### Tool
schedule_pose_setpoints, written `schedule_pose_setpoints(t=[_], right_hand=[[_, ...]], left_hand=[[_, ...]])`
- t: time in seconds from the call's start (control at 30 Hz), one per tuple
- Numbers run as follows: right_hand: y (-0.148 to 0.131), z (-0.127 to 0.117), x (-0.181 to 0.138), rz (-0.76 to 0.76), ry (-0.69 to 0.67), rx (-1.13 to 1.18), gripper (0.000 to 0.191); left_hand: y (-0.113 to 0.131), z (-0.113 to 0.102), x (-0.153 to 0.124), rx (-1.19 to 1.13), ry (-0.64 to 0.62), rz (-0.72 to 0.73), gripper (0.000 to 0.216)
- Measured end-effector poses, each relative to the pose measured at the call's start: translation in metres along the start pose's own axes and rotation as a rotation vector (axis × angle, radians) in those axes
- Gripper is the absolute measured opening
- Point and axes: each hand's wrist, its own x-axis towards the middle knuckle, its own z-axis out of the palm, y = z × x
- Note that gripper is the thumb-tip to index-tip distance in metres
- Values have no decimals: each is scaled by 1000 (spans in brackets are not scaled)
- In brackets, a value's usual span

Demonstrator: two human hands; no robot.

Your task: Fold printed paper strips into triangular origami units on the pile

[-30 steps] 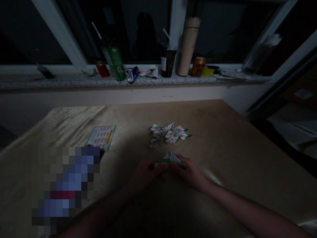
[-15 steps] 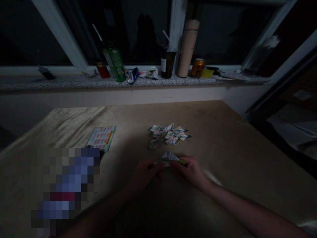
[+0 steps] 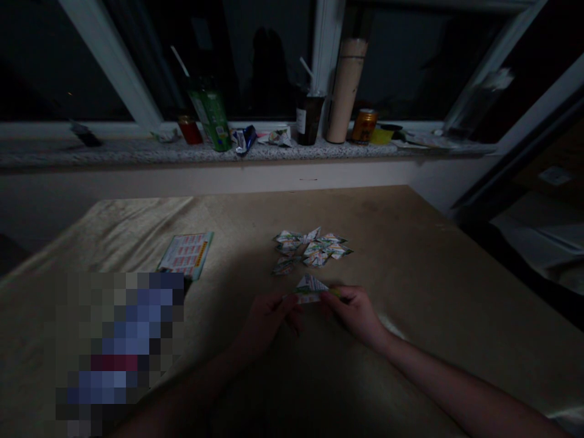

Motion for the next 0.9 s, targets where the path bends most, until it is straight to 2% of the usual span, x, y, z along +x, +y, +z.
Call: schedule_pose_setpoints(t=[0.23,0.4,0.57,0.8,0.9], right_hand=[[-3,-3,0,-40,38,-2,41],[0,-3,1,-42,47,65,39],[0,-4,1,7,110,134,30],[1,-1,3,80,216,297,27],[3,0,2,67,212,292,29]], left_hand=[[-2,-2,1,-29,15,-21,36],[-1,-3,1,-57,-4,23,42],[0,-3,-1,-31,12,34,40],[1,0,-3,3,35,73,42],[3,-1,-4,6,31,67,44]])
